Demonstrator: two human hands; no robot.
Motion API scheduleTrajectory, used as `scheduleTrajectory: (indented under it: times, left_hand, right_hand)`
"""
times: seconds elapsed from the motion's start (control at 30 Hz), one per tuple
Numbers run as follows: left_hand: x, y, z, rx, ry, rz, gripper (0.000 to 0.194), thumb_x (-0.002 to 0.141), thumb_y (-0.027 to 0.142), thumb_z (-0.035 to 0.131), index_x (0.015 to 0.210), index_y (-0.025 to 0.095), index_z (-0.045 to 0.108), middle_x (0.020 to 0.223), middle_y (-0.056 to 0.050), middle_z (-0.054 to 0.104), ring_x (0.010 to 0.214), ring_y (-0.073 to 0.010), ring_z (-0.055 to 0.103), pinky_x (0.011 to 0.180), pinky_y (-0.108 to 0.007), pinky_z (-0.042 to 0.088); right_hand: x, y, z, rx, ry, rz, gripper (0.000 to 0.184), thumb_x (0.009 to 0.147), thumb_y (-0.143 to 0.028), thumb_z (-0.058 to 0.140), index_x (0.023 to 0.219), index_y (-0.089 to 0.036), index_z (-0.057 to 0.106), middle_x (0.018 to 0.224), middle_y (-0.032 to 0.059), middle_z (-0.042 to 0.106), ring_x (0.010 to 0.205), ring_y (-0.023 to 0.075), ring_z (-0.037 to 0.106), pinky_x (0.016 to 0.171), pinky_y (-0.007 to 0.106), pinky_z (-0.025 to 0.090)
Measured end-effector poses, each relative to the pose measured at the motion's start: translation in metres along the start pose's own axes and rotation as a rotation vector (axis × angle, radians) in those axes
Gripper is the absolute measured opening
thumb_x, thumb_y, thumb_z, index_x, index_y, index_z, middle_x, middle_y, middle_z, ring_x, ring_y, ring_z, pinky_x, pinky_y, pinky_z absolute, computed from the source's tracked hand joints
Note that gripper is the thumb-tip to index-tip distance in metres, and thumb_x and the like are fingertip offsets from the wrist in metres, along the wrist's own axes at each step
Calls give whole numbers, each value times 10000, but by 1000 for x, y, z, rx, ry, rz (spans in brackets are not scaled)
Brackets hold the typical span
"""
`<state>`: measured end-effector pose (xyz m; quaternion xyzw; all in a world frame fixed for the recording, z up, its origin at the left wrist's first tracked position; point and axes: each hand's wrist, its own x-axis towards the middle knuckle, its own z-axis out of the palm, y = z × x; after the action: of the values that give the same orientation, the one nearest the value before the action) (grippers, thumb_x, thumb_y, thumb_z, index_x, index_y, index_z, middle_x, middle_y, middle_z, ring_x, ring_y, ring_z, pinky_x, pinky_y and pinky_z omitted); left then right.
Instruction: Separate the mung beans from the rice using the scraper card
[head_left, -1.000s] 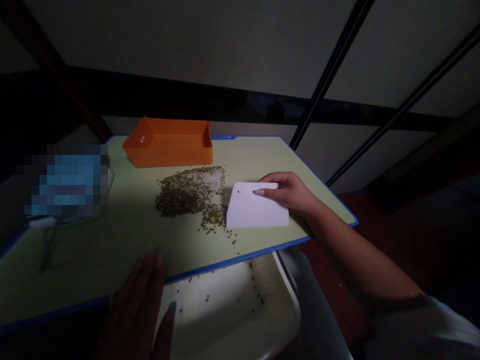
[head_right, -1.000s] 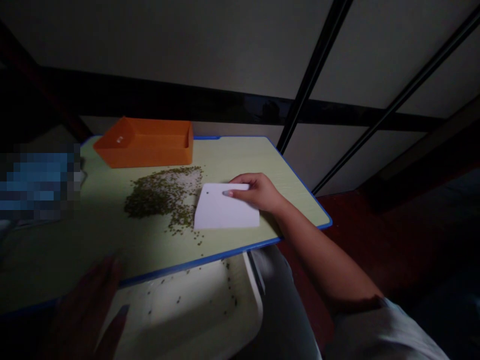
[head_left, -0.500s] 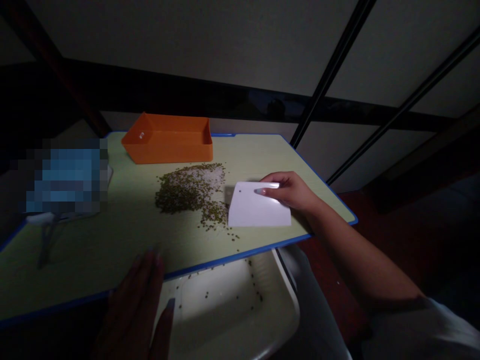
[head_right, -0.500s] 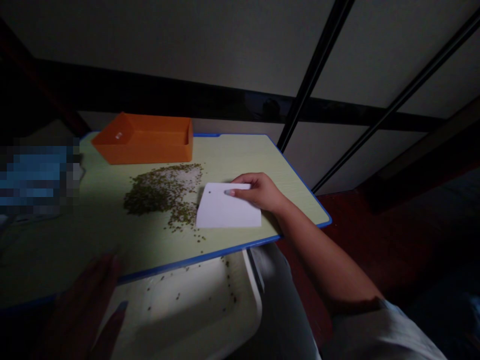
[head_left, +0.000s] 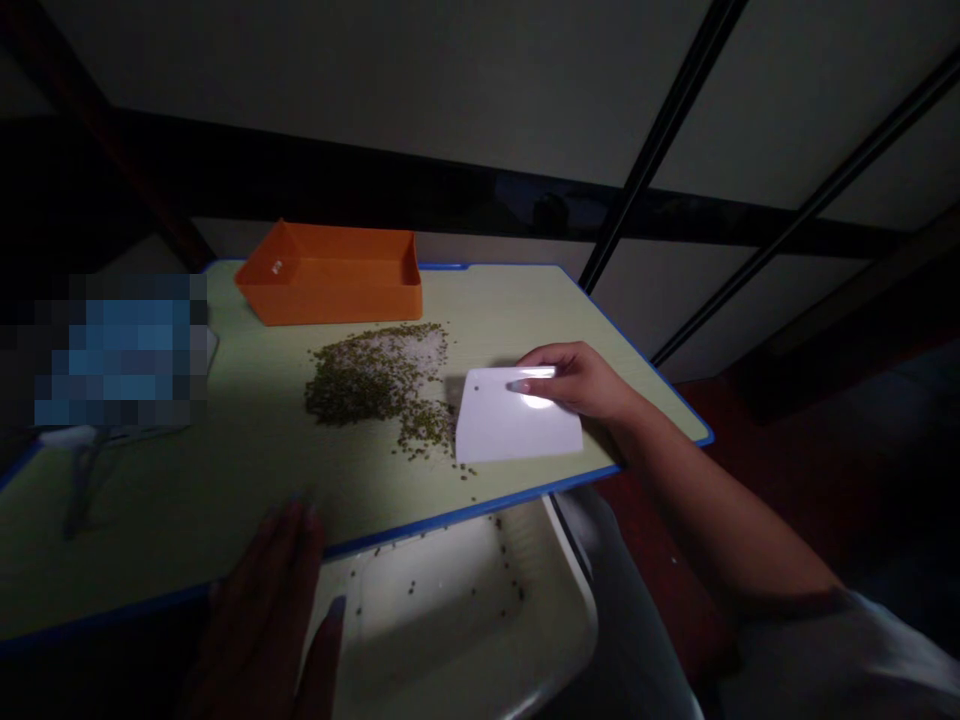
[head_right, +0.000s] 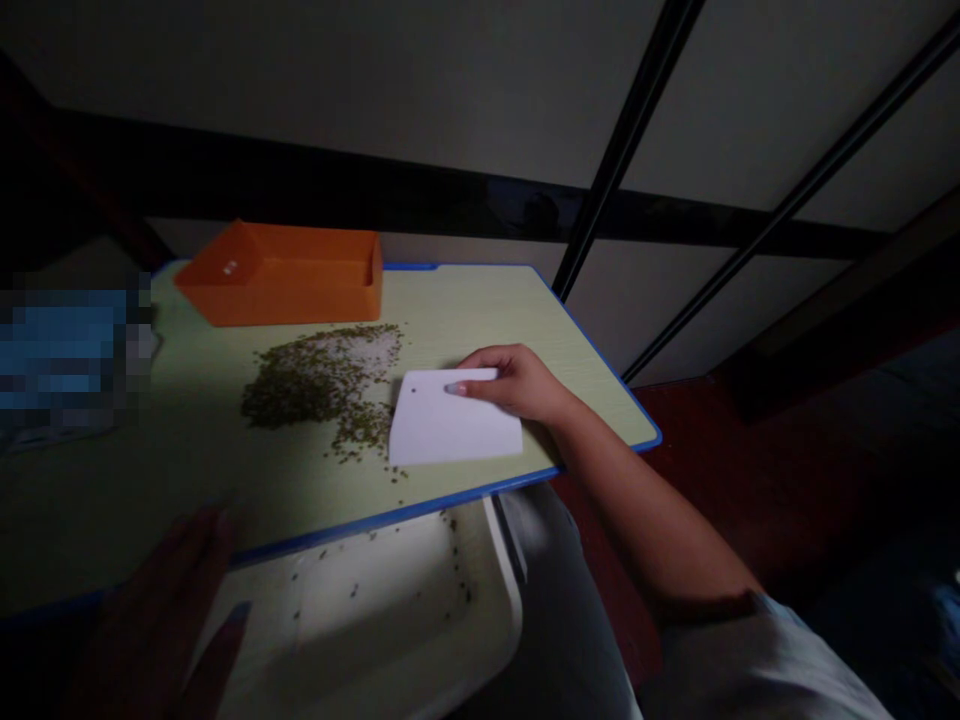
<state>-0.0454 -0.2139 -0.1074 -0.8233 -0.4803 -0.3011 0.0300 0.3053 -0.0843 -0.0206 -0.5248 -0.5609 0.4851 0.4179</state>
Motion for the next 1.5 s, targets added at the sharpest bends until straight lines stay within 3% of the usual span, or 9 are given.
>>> scheduleTrajectory:
  times: [0.1,0.33,0.57,0.73,0.9,1.1,1.23,1.5]
  left_hand:
    - [-1,0,-1,0,-29,-13,676,933,252,434,1565,191,202,1696,-24,209,1564,-156,171,1309,-305,98]
    - [2,3,-2,-2,-33,-20,673,936,255,424,1566,198,197,1701,7,193,1561,-124,160,1295,-253,75]
    - [-3,-1,1,-13,-67,-76,685,929,312,424,1570,253,189,1690,-18,228,1557,-208,220,1318,-437,154]
    - [-3,-2,-1,8,-42,-14,680,934,280,429,1565,183,197,1698,-40,198,1568,-172,165,1316,-351,97]
    - [-1,-2,0,1,-72,-34,680,938,264,421,1570,213,177,1698,-37,195,1567,-197,177,1324,-424,128]
    - [4,4,-3,-24,-19,-16,691,916,255,435,1567,212,207,1695,16,209,1557,-140,189,1302,-265,101]
    - [1,3,-2,-16,-43,-54,693,914,291,424,1569,240,202,1692,10,220,1557,-167,202,1307,-332,111]
    - [2,2,-1,-30,-18,-65,687,906,303,449,1559,268,240,1673,10,279,1540,-182,262,1305,-358,164]
  right_hand:
    - [0,1,-1,-5,-20,-21,323,594,-340,906,808,-140,770,653,-1,705,546,95,581,507,225,446]
    - [0,3,-1,-46,-66,-49,299,617,-335,896,822,-147,786,704,16,728,598,108,598,551,242,475]
    - [-2,1,0,-79,-110,-60,278,623,-330,883,808,-148,784,694,10,719,578,97,581,516,219,445]
    - [-4,-1,2,-91,-166,-79,268,622,-315,879,805,-144,784,689,4,709,578,90,561,517,211,422]
    - [-5,0,5,-92,-208,-100,258,638,-315,874,810,-147,781,684,-1,701,585,90,552,523,214,419]
    - [-6,0,6,-81,-220,-91,281,638,-337,876,812,-142,772,685,2,695,588,91,550,525,212,420]
    - [-7,-1,7,-72,-213,-81,273,633,-320,875,810,-141,769,685,1,695,587,89,555,527,211,422]
    - [-7,-1,6,-63,-211,-77,256,640,-326,877,801,-157,774,684,0,700,583,91,554,516,210,413]
